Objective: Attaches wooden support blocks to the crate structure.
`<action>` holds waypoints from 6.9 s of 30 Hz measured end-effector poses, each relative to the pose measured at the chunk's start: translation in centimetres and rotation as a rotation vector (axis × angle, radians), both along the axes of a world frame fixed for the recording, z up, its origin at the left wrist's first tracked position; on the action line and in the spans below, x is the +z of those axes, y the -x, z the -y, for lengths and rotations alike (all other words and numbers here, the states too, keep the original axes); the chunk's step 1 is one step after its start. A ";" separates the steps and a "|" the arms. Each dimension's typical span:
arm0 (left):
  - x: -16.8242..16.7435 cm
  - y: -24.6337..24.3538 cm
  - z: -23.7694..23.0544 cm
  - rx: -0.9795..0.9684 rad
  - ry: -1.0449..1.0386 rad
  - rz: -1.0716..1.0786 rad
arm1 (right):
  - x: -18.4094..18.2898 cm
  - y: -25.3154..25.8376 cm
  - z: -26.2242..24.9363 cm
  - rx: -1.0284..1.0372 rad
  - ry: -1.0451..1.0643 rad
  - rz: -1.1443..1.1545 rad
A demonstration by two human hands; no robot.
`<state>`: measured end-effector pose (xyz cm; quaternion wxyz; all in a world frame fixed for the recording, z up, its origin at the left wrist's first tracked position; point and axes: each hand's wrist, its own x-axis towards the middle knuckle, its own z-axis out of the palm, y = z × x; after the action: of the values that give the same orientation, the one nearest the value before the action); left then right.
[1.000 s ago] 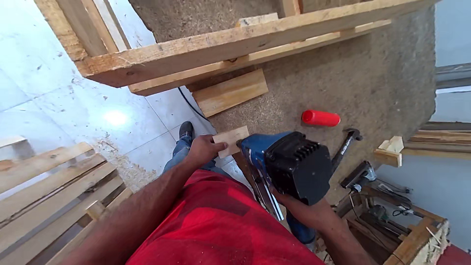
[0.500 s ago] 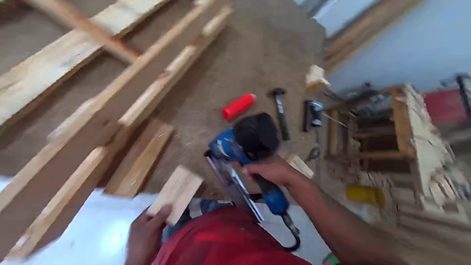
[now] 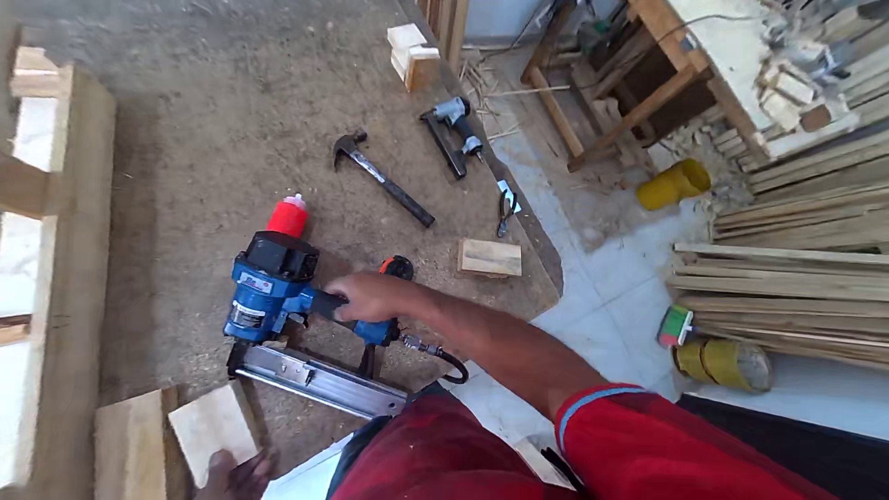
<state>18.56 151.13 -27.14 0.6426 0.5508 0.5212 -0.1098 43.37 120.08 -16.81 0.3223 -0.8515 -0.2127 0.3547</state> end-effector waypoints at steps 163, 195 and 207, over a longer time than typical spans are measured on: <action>-2.3 9.5 4.1 0.201 0.212 0.216 | 9.4 16.4 -5.5 0.334 0.214 -0.099; 4.8 0.0 -9.5 -0.619 -0.880 -0.137 | 2.8 17.6 -17.5 -0.298 -0.045 -0.257; 2.7 -1.9 -11.6 -0.791 -0.821 -0.149 | -3.7 18.5 -27.7 -0.864 0.135 -0.420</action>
<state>20.50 162.70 -24.49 0.2478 0.8989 0.3194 -0.1691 24.83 147.79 -20.53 0.4200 -0.7909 0.2534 0.3658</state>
